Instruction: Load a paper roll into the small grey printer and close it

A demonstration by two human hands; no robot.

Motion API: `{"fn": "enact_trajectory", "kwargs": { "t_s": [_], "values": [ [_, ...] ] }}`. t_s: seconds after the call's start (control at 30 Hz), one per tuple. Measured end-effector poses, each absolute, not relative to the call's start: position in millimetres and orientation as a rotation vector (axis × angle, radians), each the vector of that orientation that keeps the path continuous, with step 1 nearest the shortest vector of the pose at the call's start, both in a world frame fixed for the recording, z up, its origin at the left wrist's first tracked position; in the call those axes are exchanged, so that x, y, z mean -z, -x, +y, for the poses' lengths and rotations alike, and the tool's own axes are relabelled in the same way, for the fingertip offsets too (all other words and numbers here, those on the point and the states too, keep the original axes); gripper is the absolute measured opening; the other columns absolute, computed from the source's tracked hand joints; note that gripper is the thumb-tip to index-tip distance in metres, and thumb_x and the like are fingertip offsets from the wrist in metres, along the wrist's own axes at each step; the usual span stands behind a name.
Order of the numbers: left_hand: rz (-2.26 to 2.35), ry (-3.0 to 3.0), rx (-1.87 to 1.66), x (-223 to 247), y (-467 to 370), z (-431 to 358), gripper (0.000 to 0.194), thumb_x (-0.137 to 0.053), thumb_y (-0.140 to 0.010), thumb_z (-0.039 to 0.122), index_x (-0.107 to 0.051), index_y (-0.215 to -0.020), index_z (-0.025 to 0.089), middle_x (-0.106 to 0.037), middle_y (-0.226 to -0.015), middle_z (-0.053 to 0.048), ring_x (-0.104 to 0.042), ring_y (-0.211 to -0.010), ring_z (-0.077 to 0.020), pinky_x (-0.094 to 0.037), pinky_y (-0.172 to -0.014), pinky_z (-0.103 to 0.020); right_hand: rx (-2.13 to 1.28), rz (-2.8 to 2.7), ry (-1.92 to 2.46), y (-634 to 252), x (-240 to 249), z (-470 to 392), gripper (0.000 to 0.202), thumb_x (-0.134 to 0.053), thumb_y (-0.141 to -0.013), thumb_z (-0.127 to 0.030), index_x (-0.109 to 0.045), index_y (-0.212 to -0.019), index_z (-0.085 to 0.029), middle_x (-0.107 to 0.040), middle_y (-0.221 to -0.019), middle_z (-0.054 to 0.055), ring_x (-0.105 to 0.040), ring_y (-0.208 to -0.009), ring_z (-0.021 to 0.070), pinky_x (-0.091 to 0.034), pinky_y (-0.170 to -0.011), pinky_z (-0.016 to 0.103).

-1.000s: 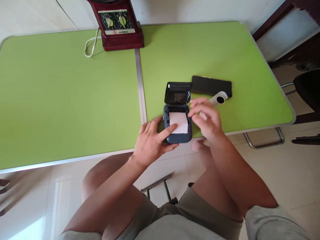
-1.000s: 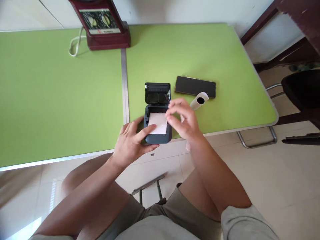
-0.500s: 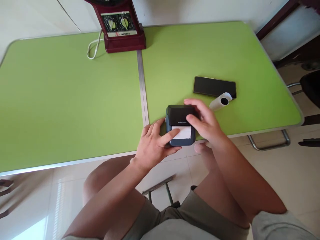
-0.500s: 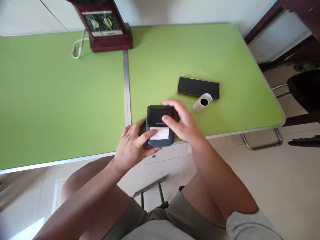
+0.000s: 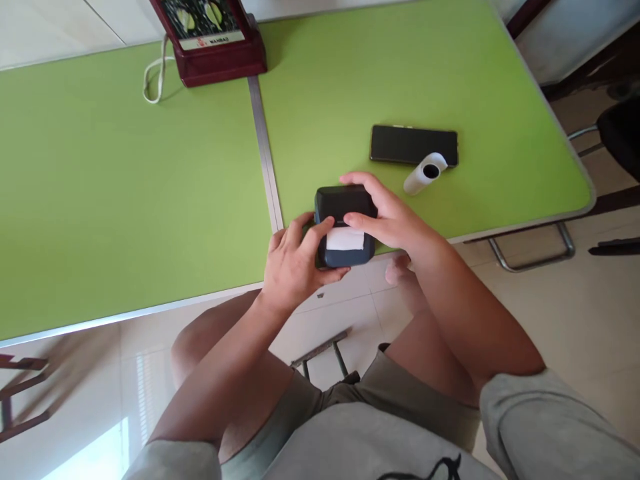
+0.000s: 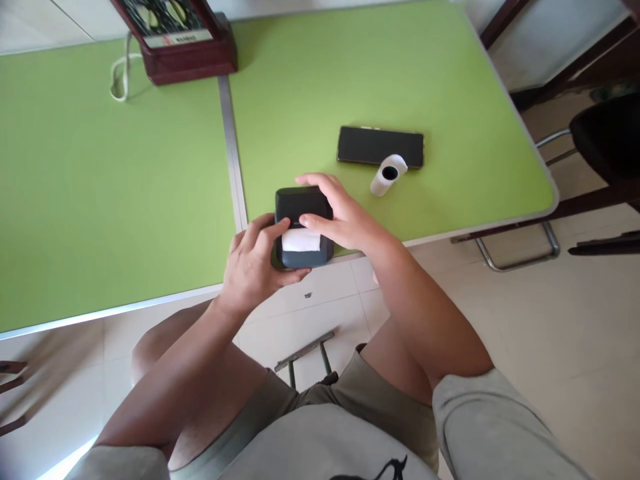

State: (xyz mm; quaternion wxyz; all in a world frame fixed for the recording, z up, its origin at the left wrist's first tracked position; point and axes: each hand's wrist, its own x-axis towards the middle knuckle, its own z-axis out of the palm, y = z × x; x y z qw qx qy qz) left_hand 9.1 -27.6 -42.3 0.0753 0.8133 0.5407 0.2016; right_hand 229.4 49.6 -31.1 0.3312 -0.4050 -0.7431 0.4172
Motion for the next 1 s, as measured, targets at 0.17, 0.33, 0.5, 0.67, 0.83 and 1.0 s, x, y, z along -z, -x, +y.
{"fn": "enact_trajectory", "kwargs": {
  "t_s": [0.17, 0.33, 0.5, 0.67, 0.83, 1.0],
  "values": [
    [1.655, -2.384, -0.663, 49, -8, -25, 0.109, -0.074, -0.077, 0.078, -0.034, -0.156, 0.015, -0.063, -0.145, -0.023, -0.066, -0.130, -0.0371, -0.051, -0.105, -0.050, -0.871, -1.605, 1.036, -233, 59, 54, 0.029, -0.054, -0.098, -0.051, -0.058, -0.119, -0.031, -0.066, -0.128, 0.005, -0.063, -0.129, 0.0214, -0.054, -0.112, 0.044],
    [1.653, -2.377, -0.638, 49, -6, -28, 0.103, -0.060, -0.083, 0.087, -0.043, -0.153, 0.013, -0.063, -0.146, -0.024, -0.066, -0.130, -0.0367, -0.052, -0.107, -0.050, -0.785, -1.576, 1.177, -232, 59, 47, 0.019, -0.057, -0.096, -0.039, -0.059, -0.111, -0.028, -0.060, -0.103, 0.003, -0.060, -0.078, 0.0142, -0.056, -0.072, 0.031],
    [1.591, -2.316, -0.695, 46, -1, -26, 0.099, -0.059, -0.084, 0.087, -0.052, -0.151, 0.014, -0.064, -0.147, -0.021, -0.068, -0.129, -0.0356, -0.054, -0.105, -0.049, -0.857, -1.749, 1.268, -230, 44, 39, 0.033, -0.052, -0.097, -0.042, -0.055, -0.125, -0.025, -0.062, -0.123, 0.008, -0.064, -0.096, 0.0191, -0.057, -0.090, 0.040],
    [1.527, -2.168, -0.758, 45, 1, -20, 0.100, -0.064, -0.075, 0.091, -0.059, -0.148, 0.023, -0.063, -0.150, -0.015, -0.067, -0.131, -0.0363, -0.052, -0.110, -0.053, -0.970, -1.881, 1.231, -230, 45, 43, 0.055, -0.049, -0.093, -0.051, -0.043, -0.142, -0.026, -0.054, -0.146, 0.011, -0.057, -0.130, 0.0320, -0.048, -0.111, 0.058],
    [1.555, -2.143, -0.752, 49, 1, -19, 0.105, -0.064, -0.068, 0.095, -0.059, -0.147, 0.026, -0.055, -0.159, -0.015, -0.061, -0.140, -0.0388, -0.050, -0.115, -0.055, -1.056, -1.907, 1.156, -237, 43, 43, 0.064, -0.057, -0.089, -0.045, -0.037, -0.147, -0.028, -0.047, -0.154, 0.012, -0.057, -0.127, 0.0313, -0.053, -0.106, 0.055],
    [1.570, -2.243, -0.666, 47, -1, -22, 0.108, -0.063, -0.075, 0.092, -0.051, -0.155, 0.021, -0.053, -0.160, -0.018, -0.058, -0.143, -0.0378, -0.050, -0.114, -0.051, -1.157, -1.858, 1.144, -250, 42, 43, 0.077, -0.078, -0.079, -0.052, -0.041, -0.145, -0.035, -0.049, -0.144, 0.007, -0.060, -0.085, 0.0154, -0.058, -0.070, 0.034]
  ]
}}
